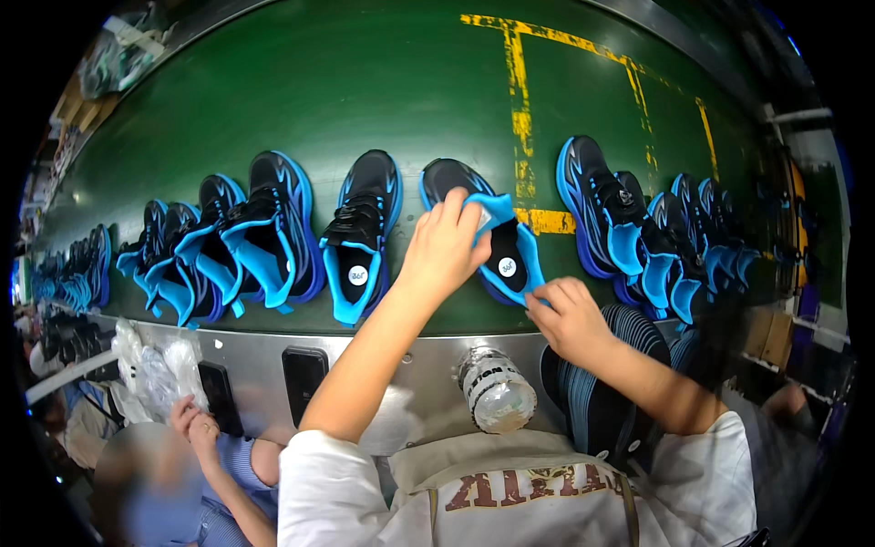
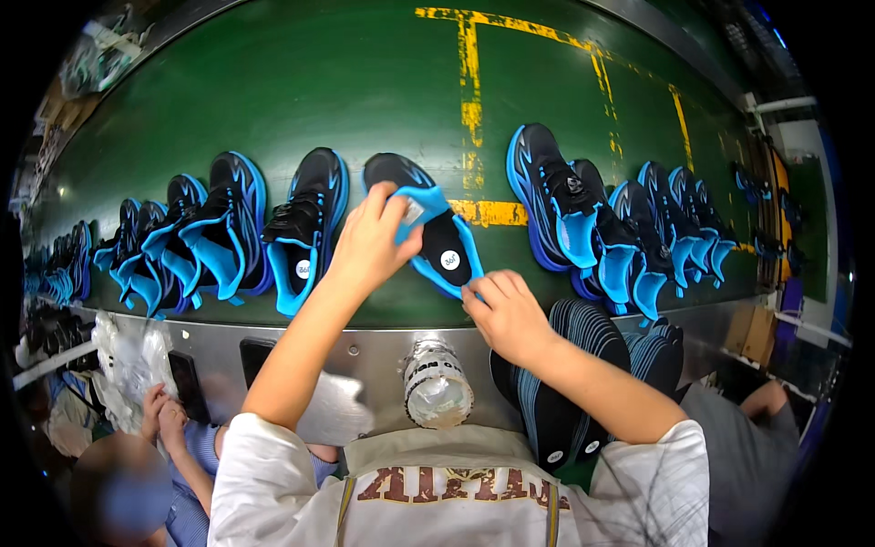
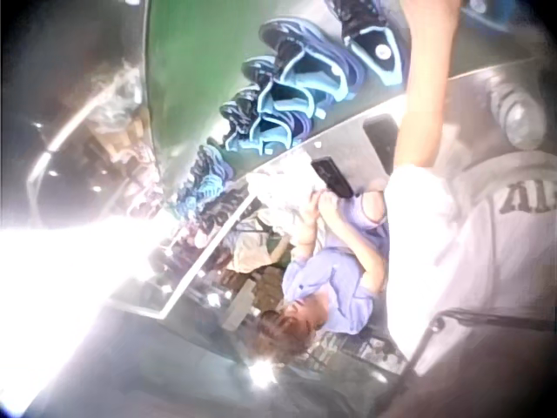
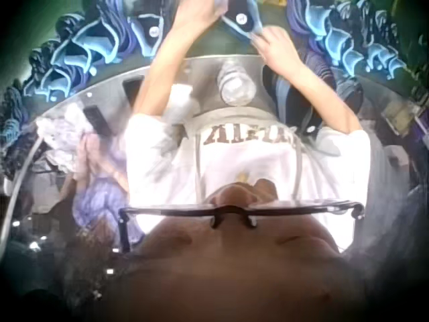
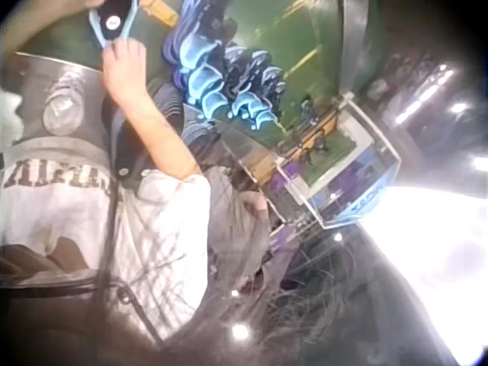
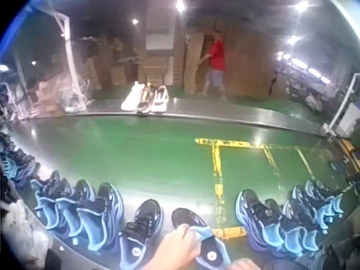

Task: The person inserts black insoles into several blue and black shoes on an assembly line by hand. The person picks up insoles from a stack, places them into the shoes, and pushes them down to ensure they are seated properly.

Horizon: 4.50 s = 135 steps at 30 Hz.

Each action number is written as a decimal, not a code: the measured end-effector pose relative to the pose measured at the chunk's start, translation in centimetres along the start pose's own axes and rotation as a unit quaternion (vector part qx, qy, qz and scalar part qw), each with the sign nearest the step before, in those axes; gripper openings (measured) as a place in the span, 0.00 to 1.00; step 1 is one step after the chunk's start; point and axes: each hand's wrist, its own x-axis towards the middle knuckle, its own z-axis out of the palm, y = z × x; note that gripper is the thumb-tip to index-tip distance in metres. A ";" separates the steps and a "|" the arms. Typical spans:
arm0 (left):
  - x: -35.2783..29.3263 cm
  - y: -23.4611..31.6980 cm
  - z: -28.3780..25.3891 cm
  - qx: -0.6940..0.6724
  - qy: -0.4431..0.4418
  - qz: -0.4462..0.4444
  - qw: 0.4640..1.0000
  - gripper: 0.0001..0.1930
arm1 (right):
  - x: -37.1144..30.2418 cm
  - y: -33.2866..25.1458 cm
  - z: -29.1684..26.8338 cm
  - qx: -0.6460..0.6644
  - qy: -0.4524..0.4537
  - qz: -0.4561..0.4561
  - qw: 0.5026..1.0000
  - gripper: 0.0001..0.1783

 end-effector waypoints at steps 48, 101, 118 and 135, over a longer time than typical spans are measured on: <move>-12.2 17.5 1.1 0.026 -0.170 0.129 0.977 0.25 | -13.7 18.4 -9.7 -0.122 0.251 0.234 0.931 0.13; 10.3 10.2 13.5 -0.072 -0.117 -0.061 0.989 0.19 | -51.2 10.5 -9.1 0.039 0.277 0.619 0.734 0.14; 8.0 10.0 13.7 -0.052 -0.060 -0.109 0.991 0.20 | -52.0 17.1 -5.1 0.173 0.292 0.578 0.742 0.10; 5.9 12.1 14.7 0.045 0.004 -0.006 0.999 0.21 | -50.5 19.0 -13.7 -0.242 0.379 0.515 0.730 0.20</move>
